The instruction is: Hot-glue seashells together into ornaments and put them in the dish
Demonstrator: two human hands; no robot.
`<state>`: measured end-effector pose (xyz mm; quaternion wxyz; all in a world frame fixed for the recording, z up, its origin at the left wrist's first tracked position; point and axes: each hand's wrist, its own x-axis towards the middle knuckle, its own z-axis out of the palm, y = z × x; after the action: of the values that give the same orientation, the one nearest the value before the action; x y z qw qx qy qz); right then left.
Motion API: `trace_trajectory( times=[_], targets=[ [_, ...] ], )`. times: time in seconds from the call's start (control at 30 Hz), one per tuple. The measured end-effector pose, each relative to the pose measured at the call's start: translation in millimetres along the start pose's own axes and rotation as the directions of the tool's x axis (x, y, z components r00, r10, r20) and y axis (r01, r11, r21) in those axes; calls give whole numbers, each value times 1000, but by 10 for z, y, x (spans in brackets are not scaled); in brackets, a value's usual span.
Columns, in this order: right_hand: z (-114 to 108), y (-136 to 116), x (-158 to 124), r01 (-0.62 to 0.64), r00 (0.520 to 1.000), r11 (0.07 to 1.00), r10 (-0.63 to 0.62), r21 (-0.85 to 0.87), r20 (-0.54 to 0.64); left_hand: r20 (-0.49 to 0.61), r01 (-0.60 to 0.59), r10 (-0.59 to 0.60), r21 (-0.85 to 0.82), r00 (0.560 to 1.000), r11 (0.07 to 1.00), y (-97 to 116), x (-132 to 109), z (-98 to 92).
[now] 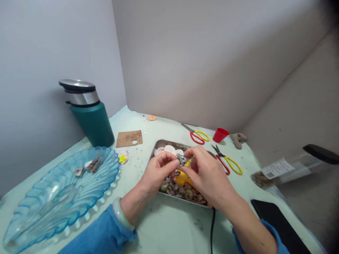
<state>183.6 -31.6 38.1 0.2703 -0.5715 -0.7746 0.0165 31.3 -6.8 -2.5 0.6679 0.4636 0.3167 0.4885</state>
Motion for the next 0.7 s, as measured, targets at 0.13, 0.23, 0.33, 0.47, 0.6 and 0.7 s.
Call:
trace_trajectory(
  times=[0.13,0.23,0.33,0.47,0.6,0.7],
  targets=[
    [-6,-19,-2,1,1000,1000,-2,3,15,-7,-6,6,7,1000,1000,3,3,3],
    [-24,-19,-3,8,1000,1000,-8,4,23,-16,-41,42,32,999,999,0,17,-9],
    [-46,-6,-3,-2,1000,1000,1,9,31,-53,-68,77,152,996,986,-16,32,-25],
    [-58,4,-10,6,999,1000,-5,-18,44,-89,-121,163,358,983,926,-55,34,-38],
    [-51,6,-18,38,999,999,-38,-8,12,-29,-266,337,552,941,790,-89,15,-37],
    [-34,12,-14,59,998,998,-59,14,13,54,-349,430,678,901,647,-108,-7,-35]
  ],
)
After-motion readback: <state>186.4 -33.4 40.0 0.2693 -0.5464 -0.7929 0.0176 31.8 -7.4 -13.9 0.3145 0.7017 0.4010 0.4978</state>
